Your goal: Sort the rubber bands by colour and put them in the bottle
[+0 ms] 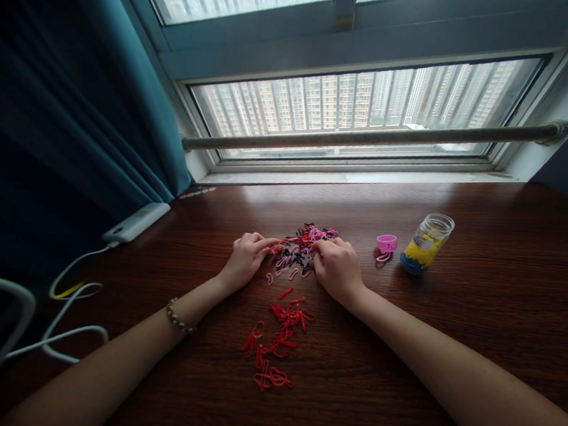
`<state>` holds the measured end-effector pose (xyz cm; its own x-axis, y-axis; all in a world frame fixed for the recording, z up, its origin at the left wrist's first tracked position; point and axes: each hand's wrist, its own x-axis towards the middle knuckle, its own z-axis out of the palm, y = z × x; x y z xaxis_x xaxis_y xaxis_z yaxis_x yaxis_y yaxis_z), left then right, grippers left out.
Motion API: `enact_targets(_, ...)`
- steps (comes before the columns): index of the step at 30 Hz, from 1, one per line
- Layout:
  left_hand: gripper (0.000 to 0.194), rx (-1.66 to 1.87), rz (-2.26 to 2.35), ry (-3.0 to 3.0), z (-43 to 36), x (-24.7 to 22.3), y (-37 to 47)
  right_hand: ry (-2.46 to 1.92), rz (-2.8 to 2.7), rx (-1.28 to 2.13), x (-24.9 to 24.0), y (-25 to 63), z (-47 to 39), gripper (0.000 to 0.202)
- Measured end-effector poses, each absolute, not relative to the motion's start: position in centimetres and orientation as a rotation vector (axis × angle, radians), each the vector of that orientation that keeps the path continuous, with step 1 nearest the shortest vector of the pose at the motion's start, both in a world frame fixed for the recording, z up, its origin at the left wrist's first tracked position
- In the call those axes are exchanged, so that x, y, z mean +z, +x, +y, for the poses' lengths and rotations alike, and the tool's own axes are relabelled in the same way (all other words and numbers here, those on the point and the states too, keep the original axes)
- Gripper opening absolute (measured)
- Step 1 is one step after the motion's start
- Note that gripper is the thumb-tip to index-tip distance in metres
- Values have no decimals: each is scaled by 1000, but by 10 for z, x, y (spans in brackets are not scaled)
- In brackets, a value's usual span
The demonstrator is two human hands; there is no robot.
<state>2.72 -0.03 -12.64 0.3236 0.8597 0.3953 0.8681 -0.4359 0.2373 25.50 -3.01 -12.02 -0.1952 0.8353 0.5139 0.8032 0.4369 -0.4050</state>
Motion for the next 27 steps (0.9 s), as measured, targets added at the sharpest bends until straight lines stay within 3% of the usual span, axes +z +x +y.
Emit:
enact_targets(14, 14, -707, -1288, -2506, -5, -115, 26, -1398, -1884, 215, -122, 257, -26, 19)
enact_targets(27, 5, -1178, -1544, -2419, 2, -117, 20, -1466, -1928, 160, -120, 257, -28, 11)
